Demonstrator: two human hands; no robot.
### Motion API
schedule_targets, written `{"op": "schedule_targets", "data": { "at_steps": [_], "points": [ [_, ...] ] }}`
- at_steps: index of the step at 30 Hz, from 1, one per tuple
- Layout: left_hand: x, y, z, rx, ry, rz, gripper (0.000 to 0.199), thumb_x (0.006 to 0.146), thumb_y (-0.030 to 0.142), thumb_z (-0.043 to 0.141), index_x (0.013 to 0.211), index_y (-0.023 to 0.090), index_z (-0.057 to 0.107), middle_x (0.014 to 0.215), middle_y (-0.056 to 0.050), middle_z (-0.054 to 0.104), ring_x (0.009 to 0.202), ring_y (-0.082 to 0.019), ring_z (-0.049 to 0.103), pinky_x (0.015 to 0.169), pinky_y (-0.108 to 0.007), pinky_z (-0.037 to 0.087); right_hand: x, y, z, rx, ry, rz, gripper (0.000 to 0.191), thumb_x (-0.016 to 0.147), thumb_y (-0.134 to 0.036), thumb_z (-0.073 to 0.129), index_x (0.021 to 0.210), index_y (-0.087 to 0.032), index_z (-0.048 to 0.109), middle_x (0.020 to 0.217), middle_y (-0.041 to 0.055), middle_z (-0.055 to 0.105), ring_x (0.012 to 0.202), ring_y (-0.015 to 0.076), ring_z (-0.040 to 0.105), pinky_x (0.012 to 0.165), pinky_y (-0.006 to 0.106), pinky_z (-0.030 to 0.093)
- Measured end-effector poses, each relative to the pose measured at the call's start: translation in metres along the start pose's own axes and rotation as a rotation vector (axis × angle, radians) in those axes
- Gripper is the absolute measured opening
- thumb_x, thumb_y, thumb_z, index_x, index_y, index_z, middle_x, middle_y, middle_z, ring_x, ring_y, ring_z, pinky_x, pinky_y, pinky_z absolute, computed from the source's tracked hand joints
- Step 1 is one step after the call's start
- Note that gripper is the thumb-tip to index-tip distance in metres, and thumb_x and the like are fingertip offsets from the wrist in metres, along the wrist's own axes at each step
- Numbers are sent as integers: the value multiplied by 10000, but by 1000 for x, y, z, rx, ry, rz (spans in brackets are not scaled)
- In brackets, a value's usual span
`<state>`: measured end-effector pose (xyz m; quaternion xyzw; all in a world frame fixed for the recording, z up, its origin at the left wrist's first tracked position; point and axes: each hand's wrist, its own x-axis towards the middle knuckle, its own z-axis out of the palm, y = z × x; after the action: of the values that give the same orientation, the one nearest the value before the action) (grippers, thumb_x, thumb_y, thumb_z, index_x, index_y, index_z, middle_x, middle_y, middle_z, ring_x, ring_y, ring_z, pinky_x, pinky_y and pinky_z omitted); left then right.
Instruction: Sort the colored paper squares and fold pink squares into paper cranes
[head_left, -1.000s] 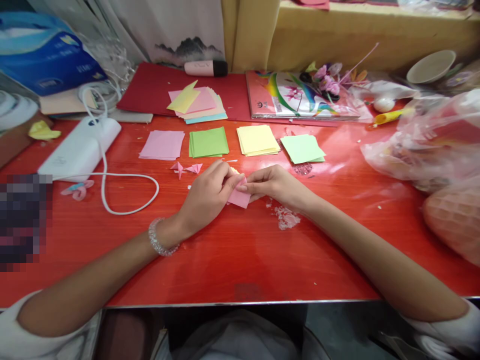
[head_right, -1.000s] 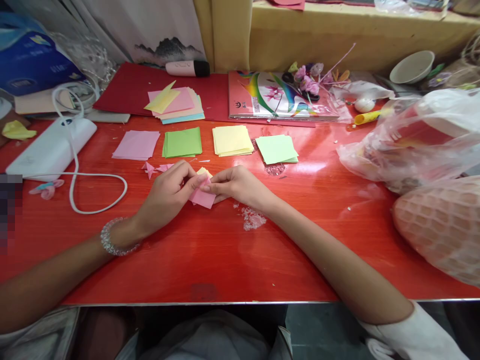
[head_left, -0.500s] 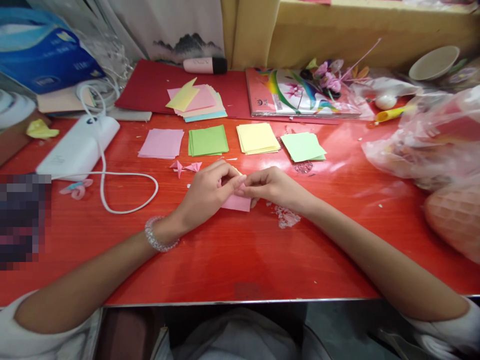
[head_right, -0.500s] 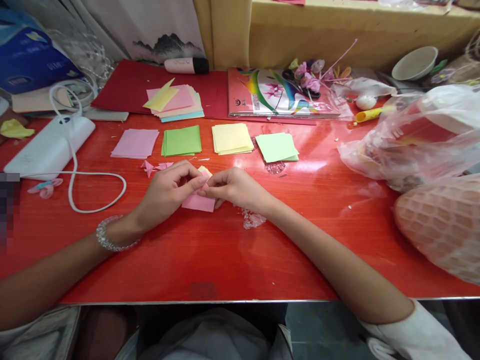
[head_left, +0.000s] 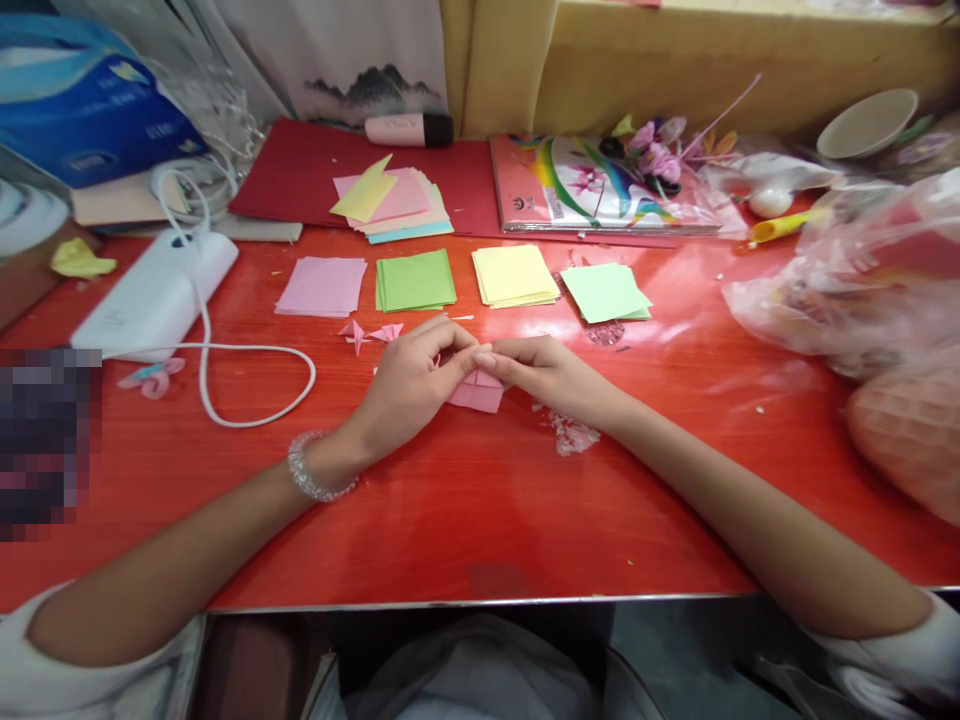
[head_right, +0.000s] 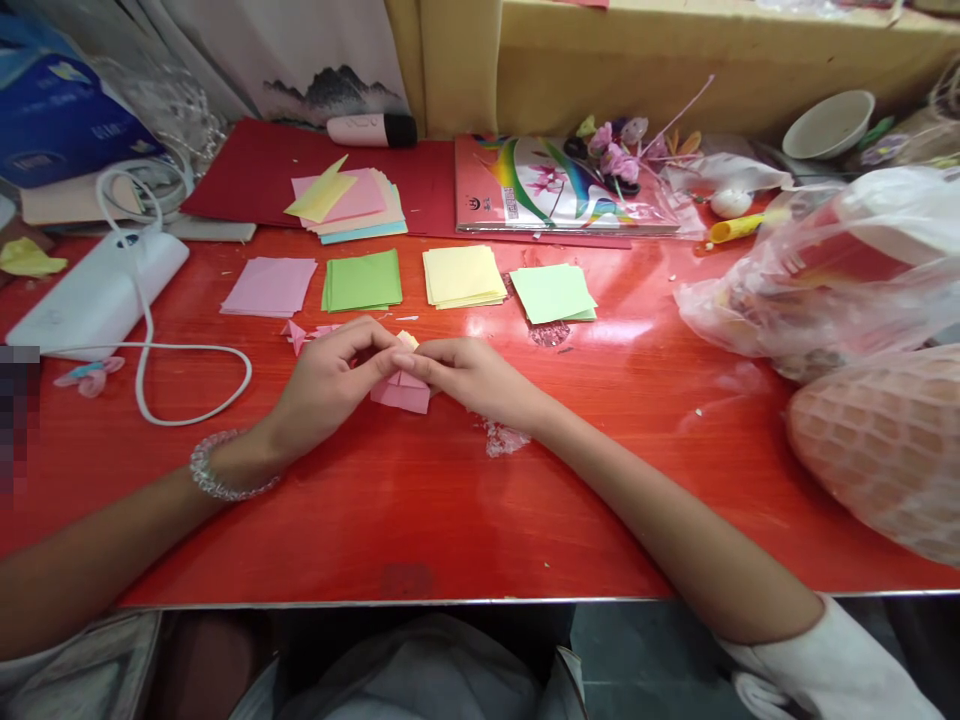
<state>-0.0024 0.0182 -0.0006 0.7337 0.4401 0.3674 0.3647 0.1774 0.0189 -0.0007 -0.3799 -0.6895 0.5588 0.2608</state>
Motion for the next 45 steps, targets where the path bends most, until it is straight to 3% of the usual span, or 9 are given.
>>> {"op": "schedule_targets", "data": {
  "at_steps": [5,11,15,19,25,30,36,41,45],
  "points": [
    [0,3,1,-77,3,-84,244,844,380,567,730,167,601,724,1,579,699,-122,508,648,-249,389,2,7,2,-30,42,-62,367,836,-482,549,675,-155,513,643,-23,461,619,95,420,574,238,333],
    [3,2,0,-188,81,-175,221,830,360,578,725,165,579,698,10,541,657,-107,465,607,-231,380,1,3,3,163,64,16,340,760,-437,664,665,-165,483,632,-15,548,614,107,529,573,235,387],
    [4,1,-1,-191,144,-158,209,818,362,589,726,175,572,716,9,546,676,-113,474,621,-231,396,3,7,4,287,231,-35,291,822,-409,603,697,-175,484,659,-27,518,619,90,510,596,227,405],
    [2,4,-2,-203,39,-148,182,804,335,602,731,173,562,716,12,544,668,-112,478,621,-234,392,5,13,4,311,359,-82,279,830,-407,595,703,-183,486,667,-36,477,606,79,443,571,211,365],
    [-2,6,0,-109,-152,-160,226,833,386,567,756,174,565,717,11,536,649,-113,464,583,-245,355,2,9,3,219,331,-102,260,779,-407,662,722,-174,563,664,-29,516,597,82,448,534,207,345],
    [0,4,0,-97,-43,-126,246,821,404,594,737,172,585,712,13,555,661,-109,470,619,-241,365,0,5,5,175,361,-92,218,828,-402,599,827,-185,622,754,-10,600,671,102,523,606,223,413],
    [3,3,-2,-200,7,-147,225,844,362,571,721,174,578,715,12,573,699,-116,533,680,-234,418,-3,5,10,-76,605,-164,153,846,-285,571,896,-182,672,831,17,660,752,139,579,687,272,464],
    [2,5,-2,-194,12,-141,259,865,358,537,684,176,575,681,12,567,674,-115,525,670,-236,423,-8,3,16,-286,617,-234,255,872,-235,516,1106,-220,618,703,-8,584,649,123,542,671,282,487],
    [2,4,-2,-222,13,-162,260,856,362,552,678,174,577,667,14,558,660,-112,509,655,-237,410,-9,2,18,-236,620,-234,310,865,-222,527,1174,-240,538,799,2,635,774,141,607,777,303,513]
  ]
}}
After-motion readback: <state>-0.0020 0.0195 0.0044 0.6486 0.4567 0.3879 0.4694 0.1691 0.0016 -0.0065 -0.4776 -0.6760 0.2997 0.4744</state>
